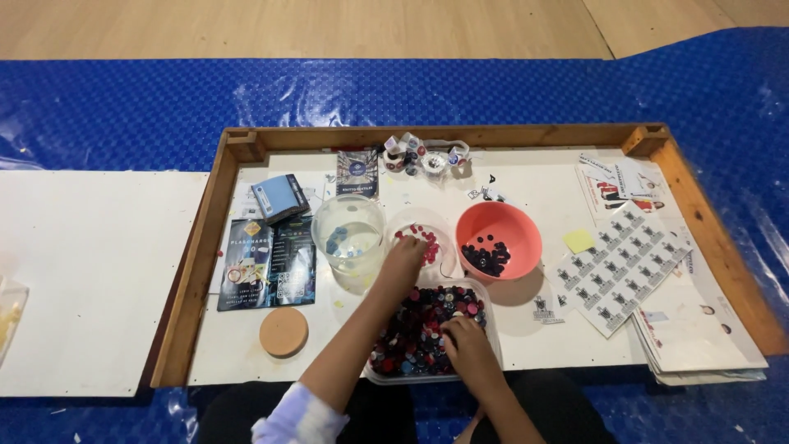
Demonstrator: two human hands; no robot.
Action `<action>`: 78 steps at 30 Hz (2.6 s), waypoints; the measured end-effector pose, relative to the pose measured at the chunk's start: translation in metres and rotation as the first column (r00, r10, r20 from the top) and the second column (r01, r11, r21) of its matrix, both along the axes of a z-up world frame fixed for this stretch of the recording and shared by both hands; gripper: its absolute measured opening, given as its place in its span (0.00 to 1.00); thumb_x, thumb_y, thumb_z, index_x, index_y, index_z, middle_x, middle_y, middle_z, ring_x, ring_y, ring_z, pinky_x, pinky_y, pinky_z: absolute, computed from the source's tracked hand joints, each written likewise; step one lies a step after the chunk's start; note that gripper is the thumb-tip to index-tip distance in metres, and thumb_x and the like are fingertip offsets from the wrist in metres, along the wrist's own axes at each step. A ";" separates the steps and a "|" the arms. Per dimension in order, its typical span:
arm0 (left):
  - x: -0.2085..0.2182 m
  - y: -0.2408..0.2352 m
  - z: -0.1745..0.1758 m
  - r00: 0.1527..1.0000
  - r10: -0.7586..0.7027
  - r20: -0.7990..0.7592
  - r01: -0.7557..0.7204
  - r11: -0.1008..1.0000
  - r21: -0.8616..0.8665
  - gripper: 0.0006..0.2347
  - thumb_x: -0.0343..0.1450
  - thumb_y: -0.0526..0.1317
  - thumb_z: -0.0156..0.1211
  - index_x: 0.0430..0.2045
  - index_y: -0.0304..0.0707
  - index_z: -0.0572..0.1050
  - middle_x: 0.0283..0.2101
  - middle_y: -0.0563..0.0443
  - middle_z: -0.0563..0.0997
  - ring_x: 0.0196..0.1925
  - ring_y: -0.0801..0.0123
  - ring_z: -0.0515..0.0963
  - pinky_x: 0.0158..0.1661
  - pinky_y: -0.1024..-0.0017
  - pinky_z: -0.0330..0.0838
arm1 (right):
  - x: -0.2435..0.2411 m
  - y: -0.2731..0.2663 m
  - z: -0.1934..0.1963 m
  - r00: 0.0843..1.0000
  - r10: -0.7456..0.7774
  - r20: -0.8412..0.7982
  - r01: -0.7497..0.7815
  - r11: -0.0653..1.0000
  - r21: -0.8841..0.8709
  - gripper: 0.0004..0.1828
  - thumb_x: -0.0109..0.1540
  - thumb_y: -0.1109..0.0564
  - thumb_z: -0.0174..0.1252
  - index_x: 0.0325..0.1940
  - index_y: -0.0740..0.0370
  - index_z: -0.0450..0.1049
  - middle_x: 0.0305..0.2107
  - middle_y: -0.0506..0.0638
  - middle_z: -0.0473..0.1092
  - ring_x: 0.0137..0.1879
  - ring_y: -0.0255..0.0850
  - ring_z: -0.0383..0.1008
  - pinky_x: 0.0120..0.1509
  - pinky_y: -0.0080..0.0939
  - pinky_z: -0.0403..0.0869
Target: The person sits on the floor and sorts small colorful buttons from a clear plastic container into a pink bowl. They repeatedly pick up buttons with both hands and transfer them to the bowl.
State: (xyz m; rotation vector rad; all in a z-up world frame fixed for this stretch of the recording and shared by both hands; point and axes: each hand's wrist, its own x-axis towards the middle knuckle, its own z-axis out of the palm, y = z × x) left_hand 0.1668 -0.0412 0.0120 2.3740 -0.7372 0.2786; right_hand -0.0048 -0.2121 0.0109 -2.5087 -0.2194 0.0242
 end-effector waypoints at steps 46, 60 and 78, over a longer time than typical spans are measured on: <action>-0.134 0.029 0.027 0.833 -0.117 -0.541 -0.061 0.952 -0.300 0.06 0.65 0.36 0.66 0.32 0.41 0.84 0.37 0.52 0.88 0.39 0.68 0.86 0.43 0.73 0.73 | 0.000 0.018 0.005 0.950 -0.212 -0.231 0.310 0.750 0.584 0.12 0.58 0.57 0.67 0.46 0.59 0.82 0.38 0.49 0.82 0.42 0.33 0.83 0.49 0.30 0.81; -0.160 0.027 0.015 0.585 -0.111 -0.803 -0.362 0.851 -0.381 0.15 0.72 0.34 0.58 0.53 0.43 0.80 0.52 0.51 0.86 0.54 0.71 0.85 0.56 0.75 0.77 | 0.006 0.013 -0.002 0.896 -0.134 -0.424 0.424 0.546 0.722 0.07 0.61 0.66 0.62 0.42 0.68 0.82 0.31 0.57 0.81 0.38 0.42 0.84 0.50 0.37 0.83; -0.156 0.035 0.031 0.843 -0.033 -0.537 -0.138 0.951 -0.276 0.07 0.70 0.35 0.63 0.39 0.41 0.83 0.40 0.50 0.88 0.43 0.61 0.86 0.44 0.67 0.76 | 0.036 0.028 0.081 0.949 -0.022 -0.315 0.057 0.993 0.102 0.07 0.61 0.58 0.60 0.39 0.53 0.83 0.40 0.44 0.81 0.49 0.39 0.81 0.54 0.39 0.75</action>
